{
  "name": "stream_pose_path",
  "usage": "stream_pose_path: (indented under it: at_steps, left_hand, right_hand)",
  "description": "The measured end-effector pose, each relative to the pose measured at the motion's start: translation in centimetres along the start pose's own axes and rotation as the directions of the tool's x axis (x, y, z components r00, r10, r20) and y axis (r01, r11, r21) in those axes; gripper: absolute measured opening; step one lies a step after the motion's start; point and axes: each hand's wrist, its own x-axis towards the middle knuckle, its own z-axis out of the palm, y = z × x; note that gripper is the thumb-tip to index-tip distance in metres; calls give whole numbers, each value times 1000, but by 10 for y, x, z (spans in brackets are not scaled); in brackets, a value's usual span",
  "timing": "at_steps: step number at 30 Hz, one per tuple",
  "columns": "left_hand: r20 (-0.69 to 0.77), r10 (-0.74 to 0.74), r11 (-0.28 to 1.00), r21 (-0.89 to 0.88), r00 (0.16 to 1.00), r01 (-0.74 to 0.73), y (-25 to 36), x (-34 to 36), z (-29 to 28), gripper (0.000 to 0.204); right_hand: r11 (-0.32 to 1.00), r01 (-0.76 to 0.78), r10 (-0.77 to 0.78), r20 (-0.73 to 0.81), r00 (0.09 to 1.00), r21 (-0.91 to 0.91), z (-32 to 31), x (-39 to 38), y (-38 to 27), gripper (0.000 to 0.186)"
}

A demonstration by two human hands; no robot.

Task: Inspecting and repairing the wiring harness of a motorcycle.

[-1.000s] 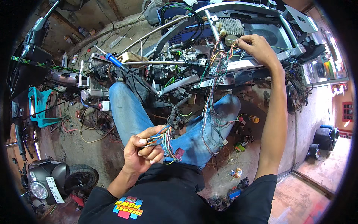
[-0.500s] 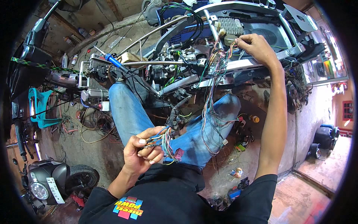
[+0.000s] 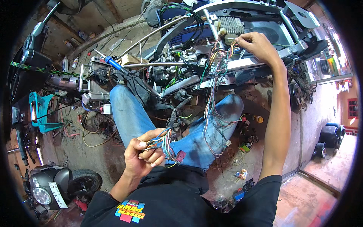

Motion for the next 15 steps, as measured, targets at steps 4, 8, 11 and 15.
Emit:
stream_pose_path:
  at_steps: [4, 8, 11, 15]
  left_hand:
    - [17, -6, 1000, -14, 1000, 6, 3, 1, 1, 64]
    - [29, 12, 999, -51, 1000, -11, -1, -2, -5, 63]
    - [58, 15, 999, -52, 998, -12, -2, 0, -5, 62]
    - [25, 8, 1000, 4, 1000, -8, -2, 2, 2, 61]
  right_hand:
    - [999, 29, -29, -17, 999, 18, 1, 0, -5, 42]
    - [998, 58, -58, -29, 998, 11, 0, 0, -1, 43]
    - [997, 71, -72, -41, 997, -17, 3, 0, 1, 42]
    - [996, 65, -68, -48, 997, -62, 3, 0, 2, 43]
